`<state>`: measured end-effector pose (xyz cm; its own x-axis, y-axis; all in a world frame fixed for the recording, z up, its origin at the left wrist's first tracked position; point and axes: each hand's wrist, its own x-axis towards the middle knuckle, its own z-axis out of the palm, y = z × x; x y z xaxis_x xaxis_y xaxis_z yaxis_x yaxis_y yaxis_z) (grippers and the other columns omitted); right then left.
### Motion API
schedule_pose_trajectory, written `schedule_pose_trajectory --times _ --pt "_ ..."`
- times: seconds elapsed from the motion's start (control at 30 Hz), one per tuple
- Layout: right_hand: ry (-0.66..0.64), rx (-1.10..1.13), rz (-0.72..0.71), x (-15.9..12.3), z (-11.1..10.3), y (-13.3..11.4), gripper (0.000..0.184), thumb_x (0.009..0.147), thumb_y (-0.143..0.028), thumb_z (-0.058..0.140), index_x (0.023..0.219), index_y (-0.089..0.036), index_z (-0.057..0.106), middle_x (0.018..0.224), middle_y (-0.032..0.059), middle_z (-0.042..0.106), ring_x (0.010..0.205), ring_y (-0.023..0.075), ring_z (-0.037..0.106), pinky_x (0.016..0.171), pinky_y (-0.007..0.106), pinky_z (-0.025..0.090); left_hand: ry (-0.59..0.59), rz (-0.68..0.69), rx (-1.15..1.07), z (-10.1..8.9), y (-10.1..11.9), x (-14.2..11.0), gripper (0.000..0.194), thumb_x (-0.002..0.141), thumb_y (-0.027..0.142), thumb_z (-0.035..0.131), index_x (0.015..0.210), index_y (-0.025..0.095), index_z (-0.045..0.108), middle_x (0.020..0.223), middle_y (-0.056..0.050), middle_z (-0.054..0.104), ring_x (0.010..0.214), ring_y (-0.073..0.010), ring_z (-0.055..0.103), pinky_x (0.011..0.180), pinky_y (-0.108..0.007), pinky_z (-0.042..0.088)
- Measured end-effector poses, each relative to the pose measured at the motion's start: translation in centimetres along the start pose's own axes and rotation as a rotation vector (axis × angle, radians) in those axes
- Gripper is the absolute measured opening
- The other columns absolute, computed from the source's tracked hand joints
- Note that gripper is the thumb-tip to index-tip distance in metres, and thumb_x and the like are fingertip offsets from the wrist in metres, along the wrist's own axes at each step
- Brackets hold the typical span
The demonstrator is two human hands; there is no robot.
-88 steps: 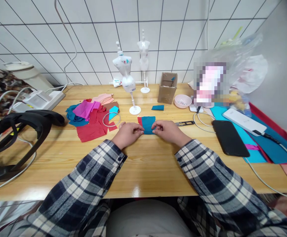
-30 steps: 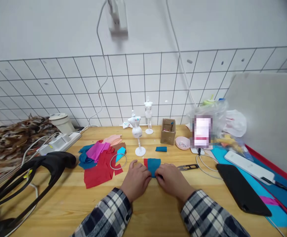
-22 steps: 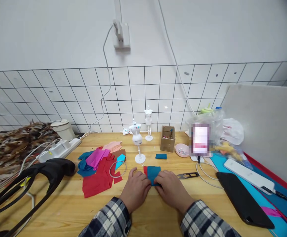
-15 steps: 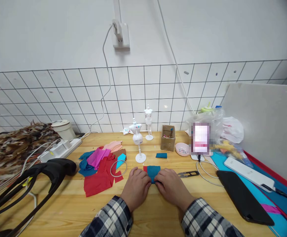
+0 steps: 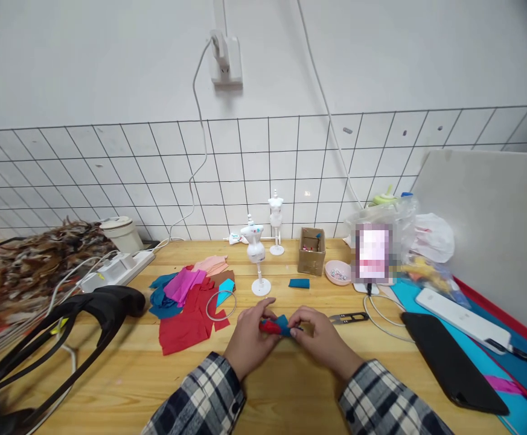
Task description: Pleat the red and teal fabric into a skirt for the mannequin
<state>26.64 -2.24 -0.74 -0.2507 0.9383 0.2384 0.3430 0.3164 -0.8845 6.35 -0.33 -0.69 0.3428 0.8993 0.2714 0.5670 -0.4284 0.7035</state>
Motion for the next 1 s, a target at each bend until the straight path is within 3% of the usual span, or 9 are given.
schedule_pose_trajectory --times 0.1,0.2,0.4,0.47,0.53,0.63,0.73,0.9,1.0 --pt "-0.071 0.437 0.158 -0.1 -0.3 0.3 0.024 0.073 -0.04 0.07 0.079 -0.018 0.061 0.073 0.0 0.059 0.069 0.015 0.054 0.066 0.027 0.041 -0.072 -0.002 -0.116 -0.2 0.2 0.0 0.045 0.074 0.031 0.073 0.116 0.021 0.064 0.102 -0.008 0.07 0.1 -0.0242 0.062 0.093 -0.039 0.045" --pt "-0.054 0.7 0.3 -0.2 -0.6 0.3 0.034 0.068 -0.046 0.075 0.08 -0.019 0.057 0.068 -0.0028 0.055 0.061 0.0118 0.049 0.058 0.024 0.037 -0.357 -0.016 -0.419 -0.5 0.9 -0.1 0.034 0.084 0.046 0.062 0.094 0.016 0.072 0.091 -0.007 0.071 0.086 -0.0209 0.063 0.082 -0.033 0.048" --pt "0.081 0.462 0.36 0.5 -1.0 1.3 0.029 0.067 -0.042 0.073 0.078 -0.018 0.06 0.066 -0.0026 0.057 0.059 0.0115 0.049 0.057 0.023 0.035 -0.693 -0.157 -0.728 -1.8 0.8 -0.3 0.063 0.073 0.074 0.058 0.063 0.012 0.063 0.059 -0.004 0.061 0.054 -0.0134 0.053 0.056 -0.026 0.042" --pt "0.077 0.294 0.336 0.6 -0.9 1.8 0.022 0.07 -0.037 0.068 0.078 -0.017 0.061 0.067 -0.0016 0.059 0.062 0.0128 0.052 0.061 0.025 0.038 -0.611 -0.162 -0.599 -2.2 0.2 0.0 0.07 0.076 0.079 0.048 0.054 0.013 0.059 0.052 -0.004 0.056 0.049 -0.0129 0.05 0.054 -0.026 0.04" --pt "0.026 0.118 0.311 0.5 -0.7 2.2 0.015 0.074 -0.032 0.062 0.079 -0.018 0.064 0.069 -0.0008 0.062 0.063 0.0134 0.053 0.061 0.025 0.039 -0.348 -0.13 -0.366 -2.4 -0.4 0.3 0.066 0.081 0.074 0.045 0.06 0.014 0.062 0.057 -0.004 0.058 0.056 -0.0151 0.054 0.06 -0.028 0.044" --pt "-0.07 -0.112 0.269 0.2 -0.3 2.1 0.012 0.077 -0.025 0.058 0.082 -0.019 0.067 0.073 0.0001 0.066 0.065 0.0141 0.055 0.06 0.025 0.039 -0.12 -0.02 -0.068 -2.2 -1.1 0.6 0.049 0.083 0.057 0.058 0.108 0.017 0.068 0.101 -0.011 0.069 0.098 -0.0243 0.061 0.091 -0.039 0.046" --pt "-0.106 -0.201 0.216 -0.1 -0.1 1.2 0.011 0.079 -0.022 0.057 0.083 -0.021 0.068 0.074 -0.0004 0.068 0.067 0.0144 0.057 0.06 0.024 0.04 -0.183 0.028 -0.044 -1.4 -1.0 0.5 0.071 0.074 0.053 0.071 0.134 0.02 0.053 0.131 -0.015 0.058 0.124 -0.0308 0.049 0.109 -0.051 0.033" --pt "-0.107 -0.021 0.123 -0.2 -0.5 -0.5 0.011 0.08 -0.023 0.057 0.085 -0.02 0.067 0.076 0.0002 0.067 0.069 0.0147 0.058 0.064 0.025 0.042 -0.426 -0.144 -0.67 -0.1 0.2 -0.3 0.095 0.069 0.05 0.078 0.146 0.02 0.031 0.115 -0.012 0.066 0.108 -0.0261 0.061 0.097 -0.044 0.045" --pt "0.018 -0.031 0.133 -0.1 -0.8 -0.4 0.013 0.081 -0.027 0.057 0.086 -0.019 0.066 0.076 0.001 0.066 0.067 0.0152 0.057 0.062 0.026 0.042 -0.435 -0.278 -0.964 0.2 0.7 -0.4 0.084 0.069 0.042 0.081 0.14 0.02 0.041 0.116 -0.011 0.065 0.104 -0.0231 0.063 0.09 -0.037 0.047"
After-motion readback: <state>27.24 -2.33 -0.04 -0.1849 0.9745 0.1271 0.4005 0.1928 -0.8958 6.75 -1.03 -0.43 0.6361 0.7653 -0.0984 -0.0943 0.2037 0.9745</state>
